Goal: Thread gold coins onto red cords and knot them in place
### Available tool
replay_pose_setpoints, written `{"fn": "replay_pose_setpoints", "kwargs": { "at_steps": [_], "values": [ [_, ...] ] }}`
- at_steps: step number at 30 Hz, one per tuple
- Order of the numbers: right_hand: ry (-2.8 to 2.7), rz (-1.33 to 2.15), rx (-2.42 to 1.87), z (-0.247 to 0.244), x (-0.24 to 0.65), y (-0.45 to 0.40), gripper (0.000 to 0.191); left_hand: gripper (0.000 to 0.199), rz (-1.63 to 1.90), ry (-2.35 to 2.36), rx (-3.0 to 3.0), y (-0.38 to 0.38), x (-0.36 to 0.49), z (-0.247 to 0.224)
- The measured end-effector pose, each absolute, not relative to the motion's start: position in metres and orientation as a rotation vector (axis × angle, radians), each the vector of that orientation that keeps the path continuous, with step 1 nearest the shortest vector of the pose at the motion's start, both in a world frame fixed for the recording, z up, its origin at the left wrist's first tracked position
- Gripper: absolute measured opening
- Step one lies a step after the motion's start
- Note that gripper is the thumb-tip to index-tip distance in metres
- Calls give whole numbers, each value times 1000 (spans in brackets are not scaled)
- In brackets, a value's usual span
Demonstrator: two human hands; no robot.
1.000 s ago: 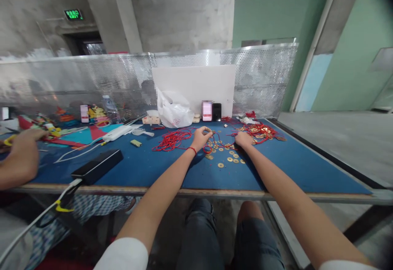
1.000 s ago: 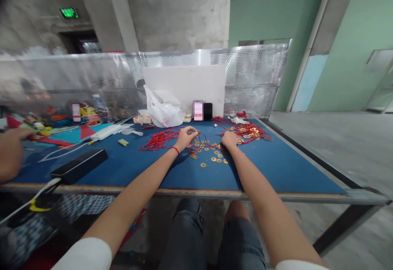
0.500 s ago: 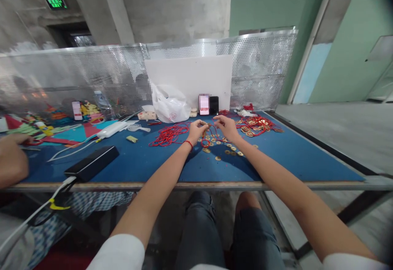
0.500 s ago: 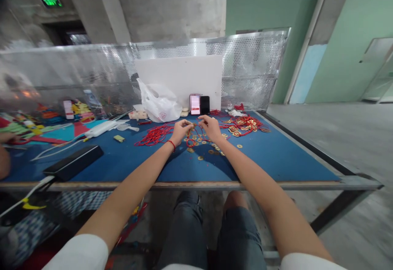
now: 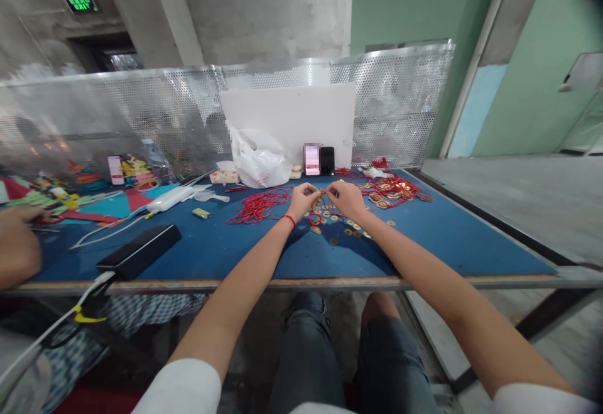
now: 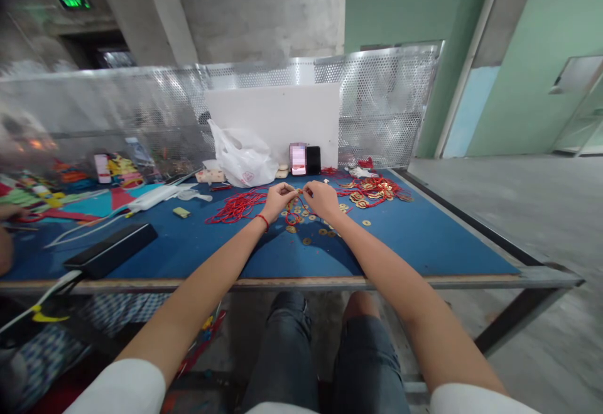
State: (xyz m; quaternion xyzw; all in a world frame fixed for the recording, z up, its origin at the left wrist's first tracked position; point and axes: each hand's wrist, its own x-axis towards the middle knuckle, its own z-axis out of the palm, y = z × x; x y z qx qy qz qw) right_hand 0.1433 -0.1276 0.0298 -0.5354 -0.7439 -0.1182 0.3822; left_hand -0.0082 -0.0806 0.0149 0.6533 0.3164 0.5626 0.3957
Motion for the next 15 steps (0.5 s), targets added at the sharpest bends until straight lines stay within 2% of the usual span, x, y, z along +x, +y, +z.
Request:
{"fn": "replay_pose_setpoints", "kwargs": {
  "at_steps": [6,15],
  "values": [
    [-1912,-234,-1488,32,139,-129,13,15,1427,772,1711,-80,-6,12],
    [-1886,-189,-1594,34,137,-135,20,11,1382,875,1971,-76,-7,5]
  ]
}}
